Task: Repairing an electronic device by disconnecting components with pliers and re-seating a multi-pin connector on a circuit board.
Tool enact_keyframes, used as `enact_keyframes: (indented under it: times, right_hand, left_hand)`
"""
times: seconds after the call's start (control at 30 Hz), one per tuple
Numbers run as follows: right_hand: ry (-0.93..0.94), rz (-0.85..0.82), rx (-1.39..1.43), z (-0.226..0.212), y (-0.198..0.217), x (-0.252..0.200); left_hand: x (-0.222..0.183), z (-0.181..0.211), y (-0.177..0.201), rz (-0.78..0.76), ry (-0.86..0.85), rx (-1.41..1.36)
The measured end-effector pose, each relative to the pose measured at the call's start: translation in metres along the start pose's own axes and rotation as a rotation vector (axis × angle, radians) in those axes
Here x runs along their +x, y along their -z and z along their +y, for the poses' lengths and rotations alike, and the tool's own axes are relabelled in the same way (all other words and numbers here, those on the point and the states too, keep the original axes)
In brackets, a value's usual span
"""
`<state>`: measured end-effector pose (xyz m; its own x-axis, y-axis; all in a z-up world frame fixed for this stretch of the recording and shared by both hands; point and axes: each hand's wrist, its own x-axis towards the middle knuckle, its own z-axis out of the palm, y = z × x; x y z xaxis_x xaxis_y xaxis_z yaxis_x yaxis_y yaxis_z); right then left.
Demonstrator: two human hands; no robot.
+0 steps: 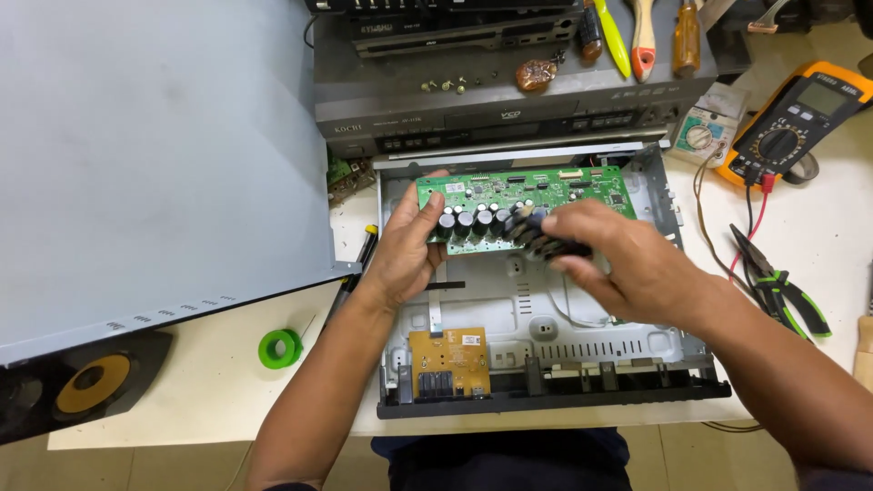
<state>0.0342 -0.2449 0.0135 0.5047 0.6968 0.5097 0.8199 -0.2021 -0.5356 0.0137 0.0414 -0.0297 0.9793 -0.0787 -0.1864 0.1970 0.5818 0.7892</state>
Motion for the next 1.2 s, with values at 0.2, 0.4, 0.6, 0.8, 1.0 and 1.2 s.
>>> enact_keyframes:
  times: [0.2, 0.4, 0.6, 0.8, 1.0, 1.2]
  right_hand:
    - [-0.197, -0.196, -0.036, -0.023, -0.007, 0.046]
    - [-0.122, -0.091, 0.039, -0.015, -0.016, 0.050]
    - [-0.097, -0.037, 0.030, -0.014, -0.016, 0.047]
    - [-0.016, -0.002, -0.151, -0.018, -0.021, 0.049]
    - [0.104, -0.078, -0.433, -0.028, -0.022, 0.049]
    - [0.109, -0.085, -0.556, -0.024, -0.020, 0.044]
  left_hand:
    - [-0.017, 0.019, -0.014, -0.048, -0.205, 0.388]
    - [-0.008, 0.004, -0.001, -0.042, -0.111, 0.120]
    - [0.035, -0.050, 0.058, -0.051, -0.131, 0.031]
    - [-0.020, 0.011, -0.017, -0.022, -0.096, 0.024]
    - [-0.003, -0.017, 0.015, -0.020, -0.130, 0.127]
    - [-0.009, -0.016, 0.011, -0.006, -0.146, 0.162]
